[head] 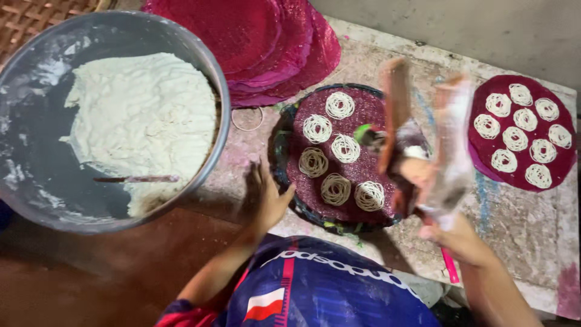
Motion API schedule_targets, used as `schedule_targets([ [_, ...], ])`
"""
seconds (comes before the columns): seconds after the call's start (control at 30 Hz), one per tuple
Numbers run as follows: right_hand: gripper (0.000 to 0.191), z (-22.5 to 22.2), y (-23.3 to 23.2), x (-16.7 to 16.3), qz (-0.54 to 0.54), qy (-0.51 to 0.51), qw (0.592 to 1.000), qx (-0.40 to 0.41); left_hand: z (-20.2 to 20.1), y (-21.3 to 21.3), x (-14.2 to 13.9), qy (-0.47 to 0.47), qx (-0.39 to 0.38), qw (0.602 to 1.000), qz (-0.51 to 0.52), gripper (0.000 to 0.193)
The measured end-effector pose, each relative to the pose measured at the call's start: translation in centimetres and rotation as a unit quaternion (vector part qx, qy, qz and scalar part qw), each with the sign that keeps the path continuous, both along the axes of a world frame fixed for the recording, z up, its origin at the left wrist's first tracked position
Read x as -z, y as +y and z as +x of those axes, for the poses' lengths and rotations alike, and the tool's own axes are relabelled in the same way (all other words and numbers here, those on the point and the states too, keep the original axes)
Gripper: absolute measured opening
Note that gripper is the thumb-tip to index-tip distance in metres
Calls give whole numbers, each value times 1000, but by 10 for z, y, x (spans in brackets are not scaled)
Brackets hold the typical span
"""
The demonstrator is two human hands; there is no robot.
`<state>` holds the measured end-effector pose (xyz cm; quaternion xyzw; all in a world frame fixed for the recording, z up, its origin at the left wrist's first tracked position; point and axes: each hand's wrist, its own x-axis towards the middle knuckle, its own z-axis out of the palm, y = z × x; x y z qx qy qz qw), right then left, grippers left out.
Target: The person scoops white batter from a large basin into a handheld wooden press, then squeezes the press over round magenta trays to extrude thin strands into spiral noodle nests, one nest at a time. They periodically refill the press with batter and continue extruding nests across the trays.
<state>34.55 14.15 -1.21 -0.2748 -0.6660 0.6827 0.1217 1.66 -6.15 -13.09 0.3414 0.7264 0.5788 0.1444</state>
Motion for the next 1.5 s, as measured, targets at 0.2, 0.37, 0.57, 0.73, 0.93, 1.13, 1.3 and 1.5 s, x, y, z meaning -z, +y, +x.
schedule_targets([
  [0.2,121,26,0,-27,-7,63,993,99,-25,3,67,106,9,974,-200,88],
  [0.37,113,12,-4,-37,-15,51,997,56,-143,71,38,46,128,976,-173,69],
  [0.57,110,-6,-2,-28,-57,16,998,-3,-135,136,-25,251,47,943,-214,52],
  [0.73,100,-14,-5,-26,-298,-34,945,-128,-31,139,-78,-537,488,587,359,82],
  [0.93,84,-17,13,-47,-255,-220,925,-177,14,147,-86,-589,457,514,424,61],
  [1.13,85,-35,26,-52,-25,-344,923,-172,3,173,-55,-630,420,456,468,29],
  [1.3,83,-51,11,-40,43,-339,927,-152,-14,166,-44,-635,401,485,449,31],
  [1.5,85,-43,22,-55,54,-390,910,-129,10,178,-45,-643,382,463,476,30],
])
